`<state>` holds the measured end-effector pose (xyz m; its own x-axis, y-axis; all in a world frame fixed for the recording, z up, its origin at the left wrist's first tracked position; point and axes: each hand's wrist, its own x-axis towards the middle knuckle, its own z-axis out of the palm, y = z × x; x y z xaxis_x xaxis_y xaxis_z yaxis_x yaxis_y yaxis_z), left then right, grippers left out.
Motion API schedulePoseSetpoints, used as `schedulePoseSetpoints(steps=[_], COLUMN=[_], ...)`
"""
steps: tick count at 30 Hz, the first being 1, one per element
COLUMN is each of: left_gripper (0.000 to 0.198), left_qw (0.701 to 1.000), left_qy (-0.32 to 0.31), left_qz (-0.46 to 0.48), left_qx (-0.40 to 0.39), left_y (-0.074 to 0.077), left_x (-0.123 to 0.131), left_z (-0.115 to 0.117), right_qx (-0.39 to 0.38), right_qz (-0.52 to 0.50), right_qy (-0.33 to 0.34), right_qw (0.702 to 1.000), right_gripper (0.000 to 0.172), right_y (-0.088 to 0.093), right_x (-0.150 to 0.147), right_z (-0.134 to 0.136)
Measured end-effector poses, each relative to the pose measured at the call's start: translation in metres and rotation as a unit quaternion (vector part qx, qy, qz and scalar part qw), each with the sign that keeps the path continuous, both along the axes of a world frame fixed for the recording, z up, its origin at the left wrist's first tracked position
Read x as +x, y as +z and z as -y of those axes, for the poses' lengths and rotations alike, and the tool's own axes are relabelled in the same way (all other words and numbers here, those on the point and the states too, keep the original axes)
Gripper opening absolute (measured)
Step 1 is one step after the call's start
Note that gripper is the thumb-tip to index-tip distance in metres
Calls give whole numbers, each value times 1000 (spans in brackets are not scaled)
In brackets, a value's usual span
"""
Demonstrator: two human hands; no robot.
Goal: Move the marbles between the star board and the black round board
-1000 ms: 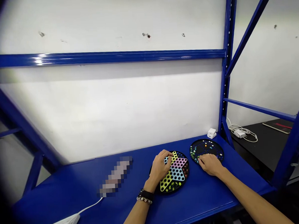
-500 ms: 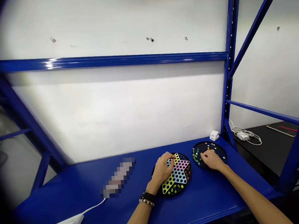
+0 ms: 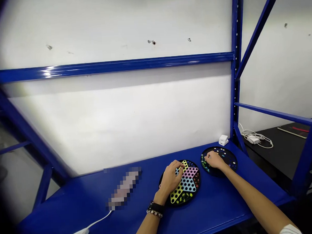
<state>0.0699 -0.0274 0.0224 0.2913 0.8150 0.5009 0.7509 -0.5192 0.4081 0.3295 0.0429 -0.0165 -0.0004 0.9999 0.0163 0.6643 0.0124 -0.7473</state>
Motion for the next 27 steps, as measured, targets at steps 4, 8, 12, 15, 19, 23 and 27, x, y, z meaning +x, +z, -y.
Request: schedulePoseSetpoints(steps=[4, 8, 12, 15, 19, 23, 27], left_gripper=[21, 21, 19, 19, 20, 19, 19], left_qw=[1000, 1000, 999, 999, 999, 999, 999], left_qy=[-2, -9, -10, -11, -15, -18, -28], left_qz=[-3, 0, 3, 3, 4, 2, 6], left_qx=[-19, -29, -32, -34, -39, -33, -38], left_y=[3, 5, 5, 4, 3, 2, 0], left_x=[1, 1, 2, 2, 2, 2, 3], left_z=[3, 4, 4, 3, 3, 2, 0], right_qx=[-5, -34, -51, -66, -35, 21, 40], right_qz=[197, 256, 305, 318, 359, 368, 364], right_qy=[3, 14, 38, 67, 94, 84, 92], right_qw=[980, 966, 950, 943, 928, 926, 926], right_gripper=[23, 43, 51, 49, 52, 52, 47], right_y=[5, 13, 17, 19, 16, 12, 11], right_x=[-4, -11, -18, -19, -19, -16, -12], right_z=[4, 4, -3, -7, 1, 16, 20])
